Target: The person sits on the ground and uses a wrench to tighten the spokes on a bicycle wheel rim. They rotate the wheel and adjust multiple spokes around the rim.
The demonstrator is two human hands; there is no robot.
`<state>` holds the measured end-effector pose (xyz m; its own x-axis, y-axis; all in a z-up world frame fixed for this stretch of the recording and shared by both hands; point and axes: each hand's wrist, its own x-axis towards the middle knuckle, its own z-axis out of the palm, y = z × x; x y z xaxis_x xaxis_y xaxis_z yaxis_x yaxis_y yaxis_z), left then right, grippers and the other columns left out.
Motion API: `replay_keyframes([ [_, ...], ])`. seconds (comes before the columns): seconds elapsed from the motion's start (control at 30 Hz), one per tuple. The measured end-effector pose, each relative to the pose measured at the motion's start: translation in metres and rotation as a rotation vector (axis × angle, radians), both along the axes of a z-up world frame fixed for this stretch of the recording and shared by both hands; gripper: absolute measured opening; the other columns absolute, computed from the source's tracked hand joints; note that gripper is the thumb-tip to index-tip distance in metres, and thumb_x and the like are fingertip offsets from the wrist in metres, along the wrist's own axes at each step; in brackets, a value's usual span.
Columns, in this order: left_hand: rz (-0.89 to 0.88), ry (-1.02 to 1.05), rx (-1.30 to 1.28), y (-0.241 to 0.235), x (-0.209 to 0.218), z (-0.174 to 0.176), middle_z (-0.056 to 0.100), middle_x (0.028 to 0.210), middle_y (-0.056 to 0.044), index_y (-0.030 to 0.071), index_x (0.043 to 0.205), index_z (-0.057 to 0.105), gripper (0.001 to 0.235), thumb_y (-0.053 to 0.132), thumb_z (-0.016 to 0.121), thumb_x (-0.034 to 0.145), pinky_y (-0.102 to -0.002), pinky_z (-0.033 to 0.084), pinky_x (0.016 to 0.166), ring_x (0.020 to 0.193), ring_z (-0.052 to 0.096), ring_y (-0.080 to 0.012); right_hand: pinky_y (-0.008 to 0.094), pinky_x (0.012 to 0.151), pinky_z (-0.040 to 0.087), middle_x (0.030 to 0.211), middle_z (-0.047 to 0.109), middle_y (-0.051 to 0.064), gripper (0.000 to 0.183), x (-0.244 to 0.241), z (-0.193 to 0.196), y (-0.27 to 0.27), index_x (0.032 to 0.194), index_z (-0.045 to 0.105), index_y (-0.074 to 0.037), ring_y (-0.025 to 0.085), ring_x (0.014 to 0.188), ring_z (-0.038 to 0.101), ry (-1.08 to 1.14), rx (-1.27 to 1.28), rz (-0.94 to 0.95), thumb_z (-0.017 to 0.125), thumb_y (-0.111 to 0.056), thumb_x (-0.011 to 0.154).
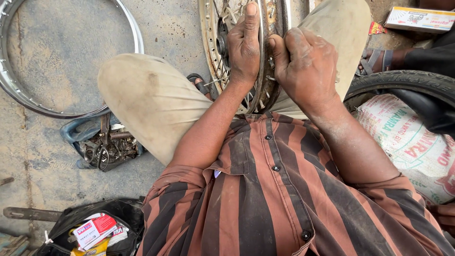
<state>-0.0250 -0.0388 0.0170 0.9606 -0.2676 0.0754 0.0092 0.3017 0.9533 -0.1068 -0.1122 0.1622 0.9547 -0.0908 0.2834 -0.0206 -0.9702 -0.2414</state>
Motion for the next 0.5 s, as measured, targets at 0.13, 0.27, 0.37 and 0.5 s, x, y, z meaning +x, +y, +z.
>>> replay_keyframes([
  [0.13, 0.010, -0.029, -0.024, 0.002, 0.002, -0.002, 0.050, 0.069, 0.001, 0.008, 0.069, 0.055, 0.069, 0.061, 0.036, 0.110, -0.032, 0.046, 0.068, 0.068, 0.051, -0.0095, 0.043, 0.073, 0.051, 0.095, 0.062, 0.015, 0.009, -0.004, 0.002, 0.009, 0.106, 0.059, -0.001, 0.033, 0.084, 0.064, -0.125, 0.051, 0.093, 0.068, -0.005, 0.106],
  [0.27, 0.029, -0.006, 0.037, 0.002, 0.003, -0.002, 0.046, 0.067, 0.001, 0.008, 0.067, 0.050, 0.069, 0.061, 0.037, 0.110, -0.031, 0.043, 0.065, 0.066, 0.048, -0.0093, 0.043, 0.069, 0.051, 0.092, 0.061, 0.014, 0.021, -0.004, 0.008, 0.003, 0.108, 0.060, 0.000, 0.033, 0.082, 0.064, -0.122, 0.140, 0.146, 0.074, -0.014, 0.103],
  [0.37, 0.004, 0.029, -0.014, 0.004, 0.004, 0.002, 0.052, 0.064, 0.002, 0.009, 0.069, 0.056, 0.068, 0.061, 0.039, 0.108, -0.031, 0.045, 0.063, 0.065, 0.052, -0.0091, 0.044, 0.062, 0.049, 0.078, 0.060, 0.013, 0.033, 0.002, 0.004, -0.001, 0.091, 0.058, -0.003, 0.033, 0.072, 0.063, -0.007, 0.030, -0.002, 0.079, -0.025, 0.103],
  [0.5, -0.010, 0.052, -0.025, 0.004, 0.004, 0.005, 0.055, 0.062, 0.002, 0.008, 0.072, 0.062, 0.065, 0.060, 0.040, 0.106, -0.031, 0.045, 0.060, 0.062, 0.054, -0.0096, 0.047, 0.062, 0.047, 0.082, 0.060, 0.013, 0.031, 0.004, -0.005, 0.001, 0.091, 0.059, -0.005, 0.034, 0.074, 0.062, -0.010, -0.041, -0.037, 0.078, -0.019, 0.111],
])
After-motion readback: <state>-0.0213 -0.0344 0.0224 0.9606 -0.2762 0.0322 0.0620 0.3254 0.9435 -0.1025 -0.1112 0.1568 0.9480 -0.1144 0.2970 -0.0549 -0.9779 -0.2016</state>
